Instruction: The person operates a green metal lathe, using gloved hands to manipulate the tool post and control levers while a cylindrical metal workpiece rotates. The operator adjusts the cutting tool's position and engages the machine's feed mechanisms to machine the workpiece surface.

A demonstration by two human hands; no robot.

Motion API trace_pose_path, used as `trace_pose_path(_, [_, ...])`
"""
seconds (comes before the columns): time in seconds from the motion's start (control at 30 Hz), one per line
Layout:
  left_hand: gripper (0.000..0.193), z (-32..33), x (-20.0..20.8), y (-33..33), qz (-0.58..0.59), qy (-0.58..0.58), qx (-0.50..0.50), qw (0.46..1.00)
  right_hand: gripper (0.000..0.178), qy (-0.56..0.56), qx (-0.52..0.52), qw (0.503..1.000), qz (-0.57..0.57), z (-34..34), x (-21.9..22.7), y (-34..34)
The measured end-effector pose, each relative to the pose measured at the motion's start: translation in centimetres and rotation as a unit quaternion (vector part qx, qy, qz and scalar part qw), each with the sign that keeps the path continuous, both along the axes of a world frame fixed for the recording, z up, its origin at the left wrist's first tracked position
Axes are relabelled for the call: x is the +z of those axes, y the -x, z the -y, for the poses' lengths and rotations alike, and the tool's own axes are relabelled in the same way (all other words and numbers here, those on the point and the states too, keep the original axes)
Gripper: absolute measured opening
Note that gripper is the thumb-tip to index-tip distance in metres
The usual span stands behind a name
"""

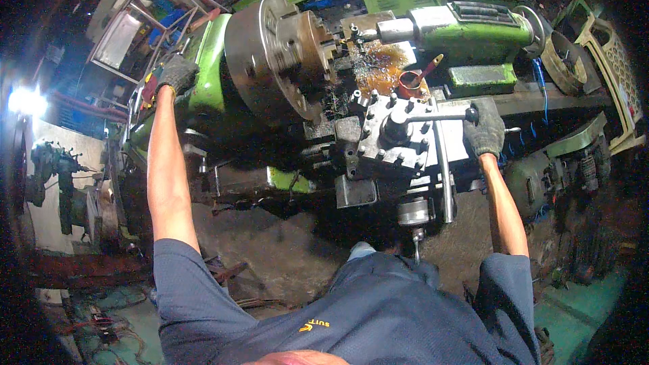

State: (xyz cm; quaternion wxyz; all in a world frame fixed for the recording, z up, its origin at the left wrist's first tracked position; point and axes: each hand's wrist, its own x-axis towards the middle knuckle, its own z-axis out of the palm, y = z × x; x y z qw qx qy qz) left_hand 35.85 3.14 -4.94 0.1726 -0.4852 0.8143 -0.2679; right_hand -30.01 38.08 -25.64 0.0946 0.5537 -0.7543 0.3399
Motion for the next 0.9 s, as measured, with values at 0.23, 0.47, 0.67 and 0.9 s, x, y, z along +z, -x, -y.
trace_pose_path(0.23, [0.019, -1.8, 0.7, 0.8, 0.142, 0.049, -0.077, 0.986, 0.031, -0.019, -0.014, 1.000, 0.018, 0.1, 0.4, -0.4])
trace_pose_path(0.47, [0.020, -1.9, 0.6, -0.2, 0.031, 0.026, -0.041, 0.998, 0.034, 0.002, 0.002, 1.000, -0.005, 0.2, 0.0, -0.3])
trace_pose_path(0.67, [0.020, -1.9, 0.6, 0.6, 0.083, 0.058, -0.092, 0.991, 0.036, -0.008, -0.005, 1.000, -0.006, 0.1, -0.5, 0.5])
trace_pose_path(0.9, [0.022, 0.6, -0.6, -1.8, -0.143, -0.004, 0.122, 0.982, 0.035, -0.004, -0.002, 1.000, -0.010, 0.3, -0.5, 0.3])
